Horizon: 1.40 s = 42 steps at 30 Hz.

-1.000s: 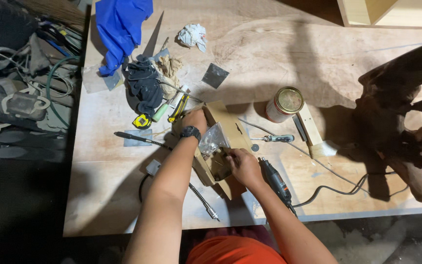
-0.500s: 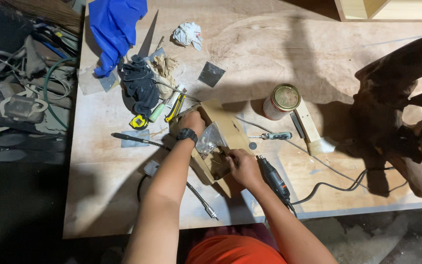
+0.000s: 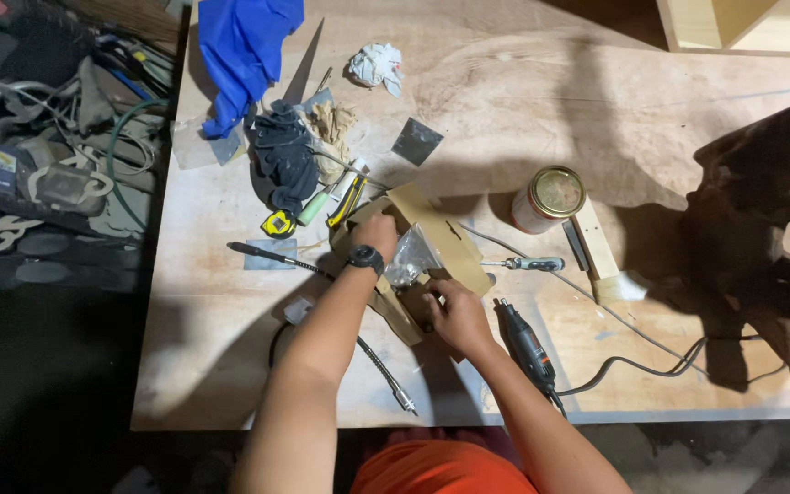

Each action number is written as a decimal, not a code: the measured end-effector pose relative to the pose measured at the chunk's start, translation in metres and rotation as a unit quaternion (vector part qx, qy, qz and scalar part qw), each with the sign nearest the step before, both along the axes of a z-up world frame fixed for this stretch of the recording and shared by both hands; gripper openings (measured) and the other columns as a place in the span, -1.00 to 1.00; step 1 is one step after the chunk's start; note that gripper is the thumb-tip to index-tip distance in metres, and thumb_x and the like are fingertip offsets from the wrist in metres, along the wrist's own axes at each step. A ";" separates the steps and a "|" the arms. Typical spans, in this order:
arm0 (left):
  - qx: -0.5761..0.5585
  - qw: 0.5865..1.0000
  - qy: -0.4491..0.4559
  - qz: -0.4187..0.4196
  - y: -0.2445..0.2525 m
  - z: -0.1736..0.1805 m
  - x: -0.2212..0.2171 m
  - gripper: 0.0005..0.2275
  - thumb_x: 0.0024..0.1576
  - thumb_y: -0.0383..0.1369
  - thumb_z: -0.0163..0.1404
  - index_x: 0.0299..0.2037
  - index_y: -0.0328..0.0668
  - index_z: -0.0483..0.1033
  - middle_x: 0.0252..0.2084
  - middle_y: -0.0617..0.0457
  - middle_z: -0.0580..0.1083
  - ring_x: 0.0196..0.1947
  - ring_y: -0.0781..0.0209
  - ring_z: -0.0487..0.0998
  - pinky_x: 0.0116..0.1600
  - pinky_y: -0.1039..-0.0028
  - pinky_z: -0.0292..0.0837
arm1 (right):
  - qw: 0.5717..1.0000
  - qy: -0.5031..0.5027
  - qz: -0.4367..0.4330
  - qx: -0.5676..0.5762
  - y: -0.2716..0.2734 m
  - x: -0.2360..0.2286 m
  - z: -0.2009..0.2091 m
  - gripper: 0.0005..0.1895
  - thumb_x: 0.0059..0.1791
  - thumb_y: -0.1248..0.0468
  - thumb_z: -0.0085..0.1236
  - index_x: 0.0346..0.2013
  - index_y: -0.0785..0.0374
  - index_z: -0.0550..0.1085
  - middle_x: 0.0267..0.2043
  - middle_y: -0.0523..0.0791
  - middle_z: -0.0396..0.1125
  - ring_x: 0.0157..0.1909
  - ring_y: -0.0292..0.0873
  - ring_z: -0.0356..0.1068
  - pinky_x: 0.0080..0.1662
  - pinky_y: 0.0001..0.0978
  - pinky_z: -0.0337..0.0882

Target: The person assembles a rotary tool by inserting a small cylindrical bit into the chuck and tightening it. They then pick up a large wooden sculpture and position the tool near its surface, preparing to work on it.

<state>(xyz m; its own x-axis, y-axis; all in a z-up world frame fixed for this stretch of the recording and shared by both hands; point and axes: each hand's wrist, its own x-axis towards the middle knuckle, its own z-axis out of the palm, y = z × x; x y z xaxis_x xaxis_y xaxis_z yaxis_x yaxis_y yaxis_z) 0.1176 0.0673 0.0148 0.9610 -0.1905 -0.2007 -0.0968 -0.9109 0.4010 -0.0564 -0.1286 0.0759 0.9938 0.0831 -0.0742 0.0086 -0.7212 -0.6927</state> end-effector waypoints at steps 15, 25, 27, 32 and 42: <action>-0.033 0.999 0.032 0.019 -0.006 0.046 -0.013 -0.79 0.33 -0.53 -0.08 0.02 -0.41 0.63 -0.11 -0.36 0.65 -0.08 -0.22 0.73 -0.04 -0.03 0.71 | 1.000 -0.014 -0.004 -0.015 -0.011 0.004 -0.005 -0.77 0.06 0.17 0.24 0.00 0.03 0.66 -0.16 -0.03 0.56 -0.04 0.17 0.61 0.04 0.01 0.60; -0.255 0.958 0.028 0.129 -0.008 0.087 -0.084 -0.69 0.44 -0.43 -0.11 0.27 -0.48 0.53 0.13 -0.43 0.58 0.23 -0.38 0.58 0.28 -0.20 0.57 | 0.997 -0.019 -0.040 0.061 -0.022 -0.003 0.031 -0.76 0.07 0.15 0.30 0.01 0.05 0.69 -0.11 0.02 0.60 0.04 0.24 0.59 0.07 0.12 0.57; -0.522 0.832 0.047 0.181 -0.014 0.098 -0.121 -0.75 0.34 -0.39 0.11 0.17 -0.29 0.68 -0.10 -0.26 0.62 -0.41 0.32 0.53 -0.37 0.52 0.58 | 0.984 0.028 -0.091 0.152 -0.020 -0.016 0.046 -0.73 0.09 0.25 0.34 0.09 0.03 0.71 -0.10 -0.10 0.64 -0.20 -0.13 0.59 -0.06 -0.20 0.57; -0.676 0.705 0.120 0.178 -0.032 0.150 -0.195 -0.74 0.26 -0.41 0.22 0.11 -0.38 0.65 -0.19 -0.10 0.64 -0.59 0.54 0.39 -0.48 0.76 0.37 | 0.947 0.020 -0.107 0.301 -0.018 -0.052 0.117 -0.65 0.06 0.44 0.30 0.14 0.19 0.67 -0.13 -0.08 0.58 -0.29 -0.29 0.40 -0.13 -0.35 0.51; -0.664 0.724 0.164 0.093 -0.056 0.178 -0.236 -0.81 0.21 -0.44 0.32 -0.06 -0.41 0.70 -0.39 -0.07 0.61 -0.67 0.49 0.44 -0.56 0.73 0.34 | 0.931 -0.101 -0.050 0.348 -0.036 -0.096 0.158 -0.72 0.03 0.49 0.35 0.04 0.33 0.70 -0.16 -0.01 0.53 -0.30 -0.28 0.33 -0.20 -0.40 0.41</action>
